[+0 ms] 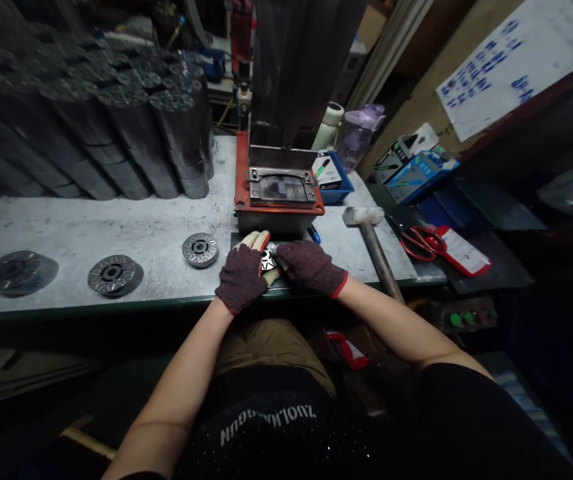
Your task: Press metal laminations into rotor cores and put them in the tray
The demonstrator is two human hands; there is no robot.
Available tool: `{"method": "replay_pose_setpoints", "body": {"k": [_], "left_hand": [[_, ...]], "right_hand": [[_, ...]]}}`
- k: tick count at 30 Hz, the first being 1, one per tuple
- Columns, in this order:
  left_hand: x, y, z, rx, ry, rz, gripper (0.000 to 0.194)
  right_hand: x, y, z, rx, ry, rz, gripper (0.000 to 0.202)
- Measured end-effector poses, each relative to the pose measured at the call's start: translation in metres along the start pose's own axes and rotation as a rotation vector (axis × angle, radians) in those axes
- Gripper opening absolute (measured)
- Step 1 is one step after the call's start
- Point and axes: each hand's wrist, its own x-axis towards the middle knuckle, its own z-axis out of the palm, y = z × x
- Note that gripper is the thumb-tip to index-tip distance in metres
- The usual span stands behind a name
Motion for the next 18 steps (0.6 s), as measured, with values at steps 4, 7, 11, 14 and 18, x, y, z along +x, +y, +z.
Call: {"method": "replay_pose_setpoints", "body": {"k": [4,7,11,14,18], "left_hand": [[0.001,-0.003,0.001,-0.021,0.024,-0.002,0.075],[0.002,-0.003,0.001,-0.008,0.064,-0.072,0.078],[0.001,0.000,0.000,0.023,0.058,-0.084,0.081],[0.001,0.001,-0.001,0.018,0.032,-0.028,0.079],[0.002,-0.002,0.000,-0.010,0.023,-0.016,0.076]], "right_hand": [[0.017,-0.009,-0.011,-0.062,-0.104,0.001,0.035],[0.021,-0.007,-0.013,-0.042,-0.088,0.101,0.039],[0.019,0.004,-0.016,-0.072,0.188,0.183,0.051],[0.029,0.015,-0.025,-0.136,0.434,0.133,0.057],[0.052,0.028,-0.035,-0.141,0.473,0.079,0.056]]}}
